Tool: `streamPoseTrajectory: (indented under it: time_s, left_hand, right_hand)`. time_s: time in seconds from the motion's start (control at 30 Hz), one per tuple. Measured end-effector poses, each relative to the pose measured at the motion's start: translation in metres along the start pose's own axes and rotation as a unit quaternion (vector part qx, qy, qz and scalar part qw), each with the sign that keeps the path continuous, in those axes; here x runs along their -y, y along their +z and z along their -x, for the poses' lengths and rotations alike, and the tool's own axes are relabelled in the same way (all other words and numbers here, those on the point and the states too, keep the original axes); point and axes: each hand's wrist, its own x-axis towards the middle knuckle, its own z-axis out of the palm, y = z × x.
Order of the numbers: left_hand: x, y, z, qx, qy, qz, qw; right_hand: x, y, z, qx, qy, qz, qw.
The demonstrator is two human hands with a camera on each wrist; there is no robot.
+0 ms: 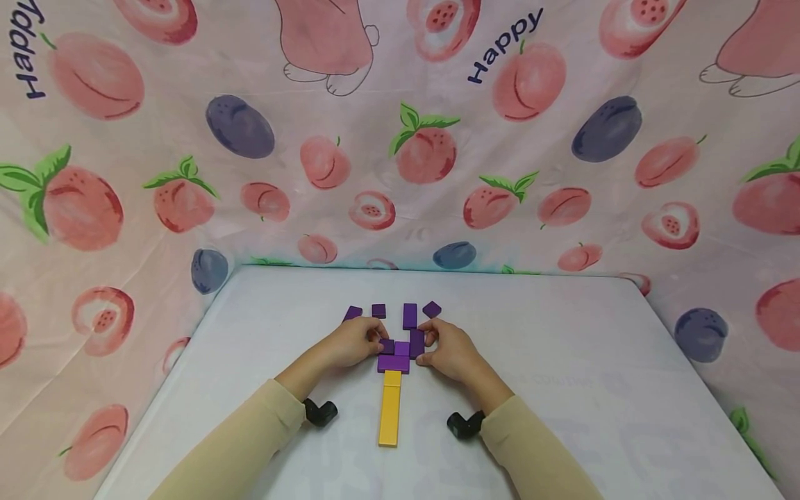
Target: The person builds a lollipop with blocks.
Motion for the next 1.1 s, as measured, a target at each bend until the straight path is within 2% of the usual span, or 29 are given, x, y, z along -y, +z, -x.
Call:
streamPoseTrajectory:
  time_s: [1.1]
  left_hand:
    - [-0.0045, -0.0019, 0.0038, 0.008, 0.001, 0.004, 1.0000]
  right_hand:
    - [0.0045, -0.0001, 0.0035, -0.002, 0.013, -0.010, 0.9999]
